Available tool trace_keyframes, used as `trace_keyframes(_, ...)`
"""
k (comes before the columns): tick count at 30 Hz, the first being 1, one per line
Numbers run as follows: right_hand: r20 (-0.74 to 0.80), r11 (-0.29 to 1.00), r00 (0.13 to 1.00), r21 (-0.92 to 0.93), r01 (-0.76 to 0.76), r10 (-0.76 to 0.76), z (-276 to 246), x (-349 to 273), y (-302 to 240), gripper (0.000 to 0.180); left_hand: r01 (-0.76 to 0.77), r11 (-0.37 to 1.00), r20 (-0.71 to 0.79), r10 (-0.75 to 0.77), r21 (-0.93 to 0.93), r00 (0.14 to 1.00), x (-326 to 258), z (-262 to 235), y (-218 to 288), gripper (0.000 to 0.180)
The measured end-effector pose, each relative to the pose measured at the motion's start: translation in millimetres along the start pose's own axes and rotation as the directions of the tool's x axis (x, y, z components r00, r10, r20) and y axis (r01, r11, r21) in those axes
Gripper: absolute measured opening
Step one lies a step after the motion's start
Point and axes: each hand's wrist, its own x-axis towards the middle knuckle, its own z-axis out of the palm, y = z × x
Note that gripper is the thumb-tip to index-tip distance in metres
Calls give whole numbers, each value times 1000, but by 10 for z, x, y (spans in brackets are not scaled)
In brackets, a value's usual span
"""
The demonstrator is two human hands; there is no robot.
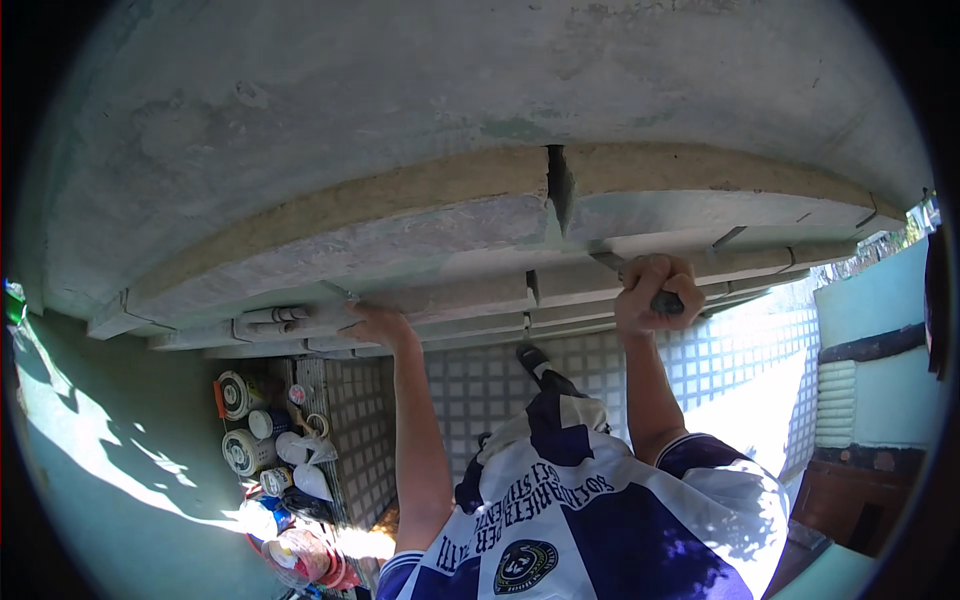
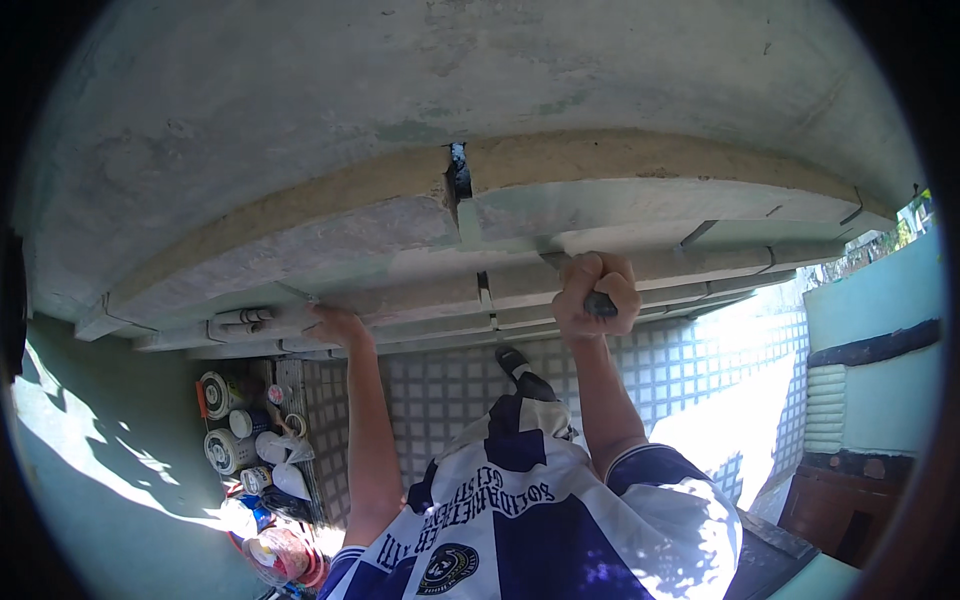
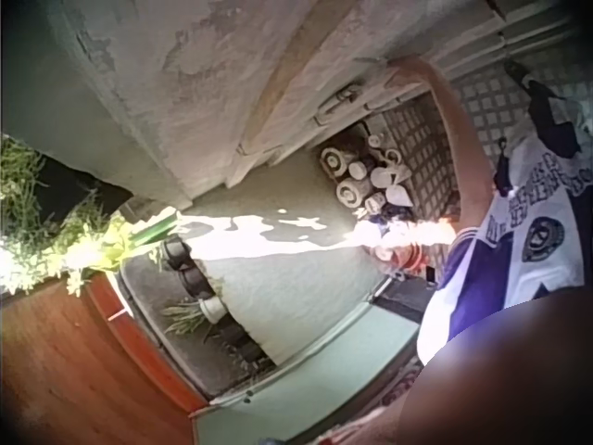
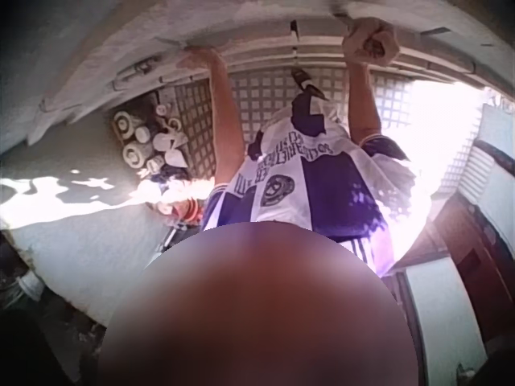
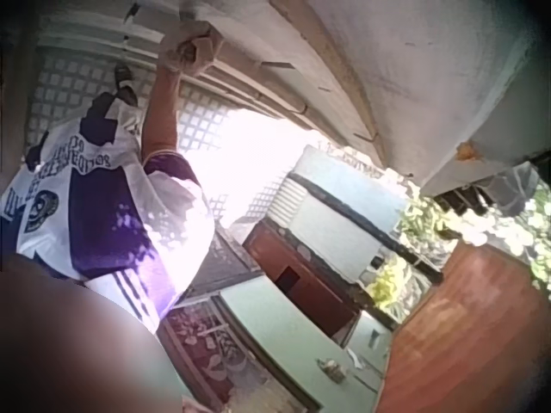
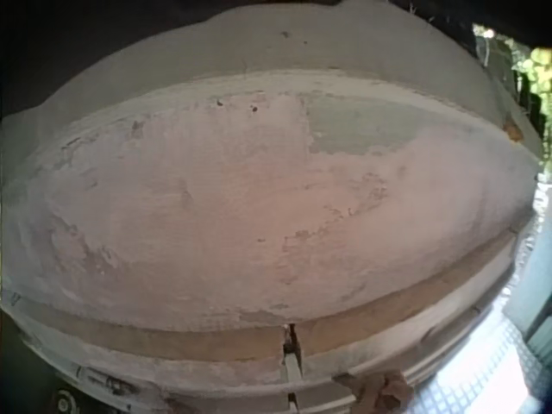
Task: Smoothing and scraping a ceiling surface using a putty knife.
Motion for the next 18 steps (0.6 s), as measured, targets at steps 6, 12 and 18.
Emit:
trace_keyframes(6,52,987,994,124,-101,95,-180,-4,-192,21,42,998,20,-43,52,999,-5,-29,6,93)
trace_keyframes(12,29,896,908,152,-418,418,-296,-401,-569,21,-35,965,-15,40,258,999,561,-60,-499,94)
trace_keyframes(18,324,948,892,-69,-310,315,-618,-422,-719,21,92,982,-29,-88,166,996,120,13,-158,89)
